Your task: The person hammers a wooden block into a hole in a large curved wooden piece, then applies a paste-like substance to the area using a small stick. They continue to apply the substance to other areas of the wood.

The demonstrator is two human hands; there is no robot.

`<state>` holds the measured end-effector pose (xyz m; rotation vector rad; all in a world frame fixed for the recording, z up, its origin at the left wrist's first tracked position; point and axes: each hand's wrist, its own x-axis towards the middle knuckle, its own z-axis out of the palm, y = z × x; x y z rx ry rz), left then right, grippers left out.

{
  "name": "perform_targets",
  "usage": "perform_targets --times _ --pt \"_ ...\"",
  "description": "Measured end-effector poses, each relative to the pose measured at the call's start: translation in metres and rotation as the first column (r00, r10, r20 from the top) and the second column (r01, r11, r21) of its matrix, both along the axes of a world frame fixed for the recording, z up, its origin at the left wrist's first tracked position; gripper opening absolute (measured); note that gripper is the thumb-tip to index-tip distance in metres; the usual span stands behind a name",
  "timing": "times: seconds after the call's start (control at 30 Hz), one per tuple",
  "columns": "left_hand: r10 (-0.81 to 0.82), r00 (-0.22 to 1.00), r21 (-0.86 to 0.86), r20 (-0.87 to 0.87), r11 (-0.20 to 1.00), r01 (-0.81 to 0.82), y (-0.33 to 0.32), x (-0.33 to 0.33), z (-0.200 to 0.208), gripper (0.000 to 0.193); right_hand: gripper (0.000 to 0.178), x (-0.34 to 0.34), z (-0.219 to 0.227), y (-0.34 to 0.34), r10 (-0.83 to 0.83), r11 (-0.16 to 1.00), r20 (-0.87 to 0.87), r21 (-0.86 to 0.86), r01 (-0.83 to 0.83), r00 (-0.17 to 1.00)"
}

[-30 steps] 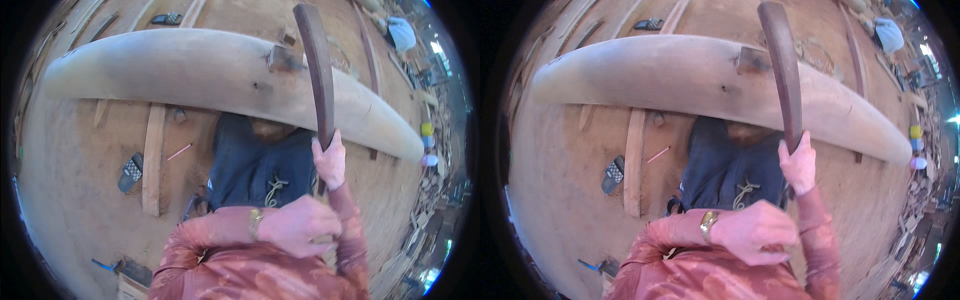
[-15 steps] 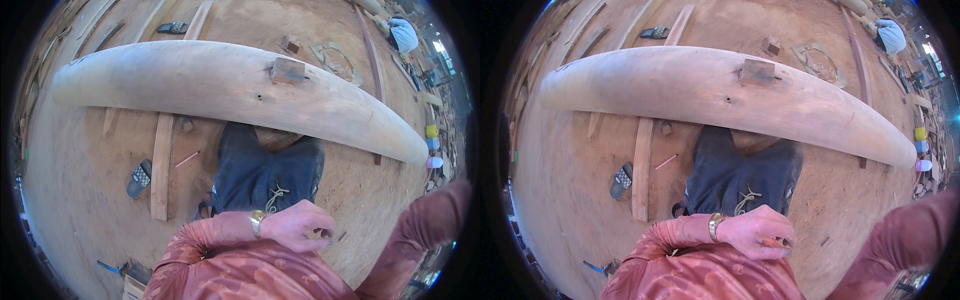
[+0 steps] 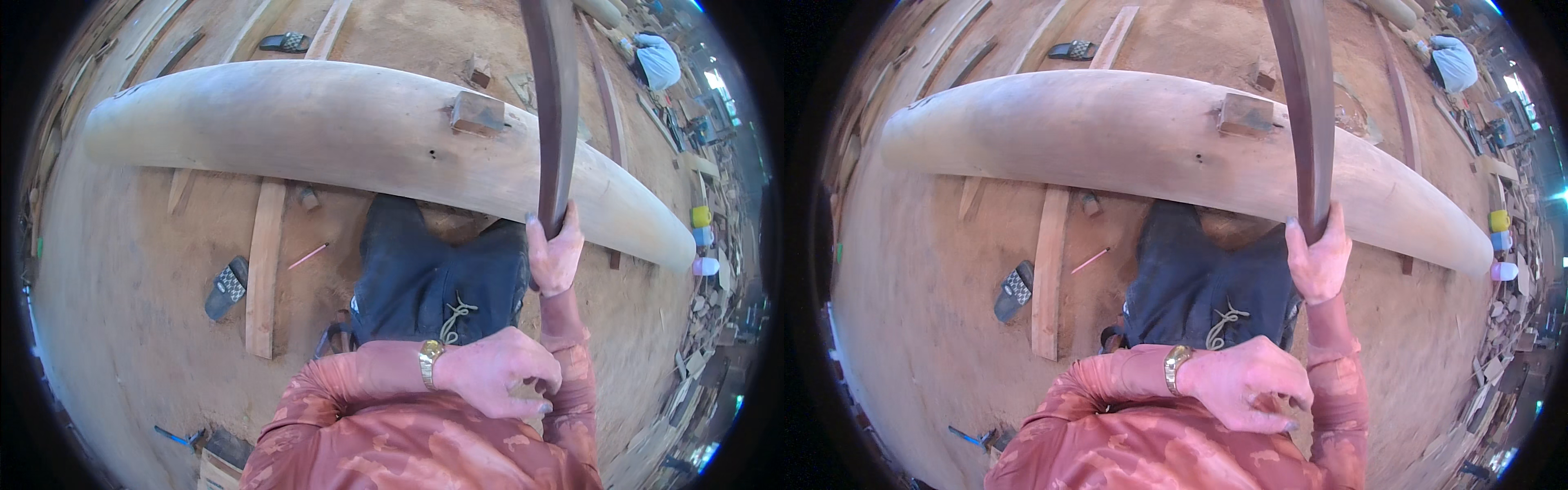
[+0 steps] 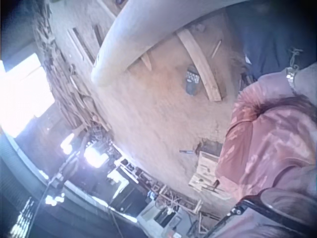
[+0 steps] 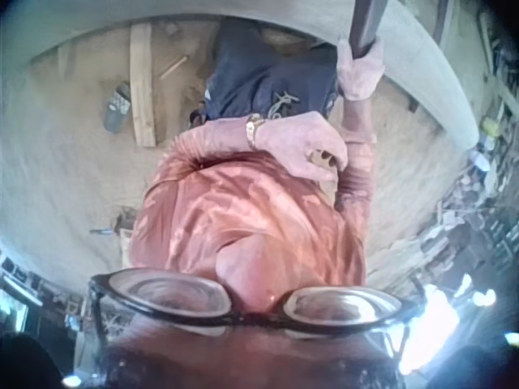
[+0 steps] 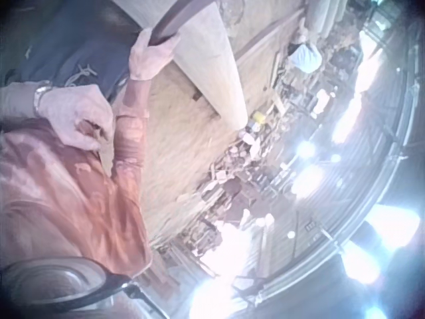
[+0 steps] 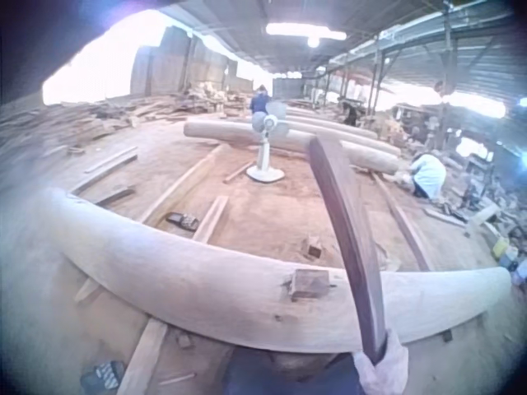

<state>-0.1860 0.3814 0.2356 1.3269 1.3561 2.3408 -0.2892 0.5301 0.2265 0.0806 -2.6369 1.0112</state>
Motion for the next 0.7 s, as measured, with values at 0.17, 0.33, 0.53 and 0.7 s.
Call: perform_targets --times 0.17,0.33,0.53,0.7 --pt "0.003 0.999 -0.079 0.047 0.997 0.000 -0.005 -0.009 0.000 0.018 0.056 -0.027 0.092 0.039 0.137 0.979 -0.475 -0.070 -0.192 0.870" --pt "0.043 0.994 -0.123 0.097 0.992 -0.031 -0.012 -0.024 -0.010 0.017 0.067 -0.043 0.155 0.081 0.102 0.976 -0.756 0.202 0.082 0.647" --pt "0.131 0.978 -0.031 0.162 0.991 -0.128 -0.017 -0.032 -0.022 0.020 0.080 -0.006 -0.042 0.032 -0.259 0.732 0.352 0.679 -0.056 0.899" --pt "0.083 0.990 -0.038 0.118 0.996 -0.079 -0.019 -0.030 -0.005 0.020 0.062 0.019 -0.044 0.027 -0.207 0.927 0.330 0.368 0.077 0.921"
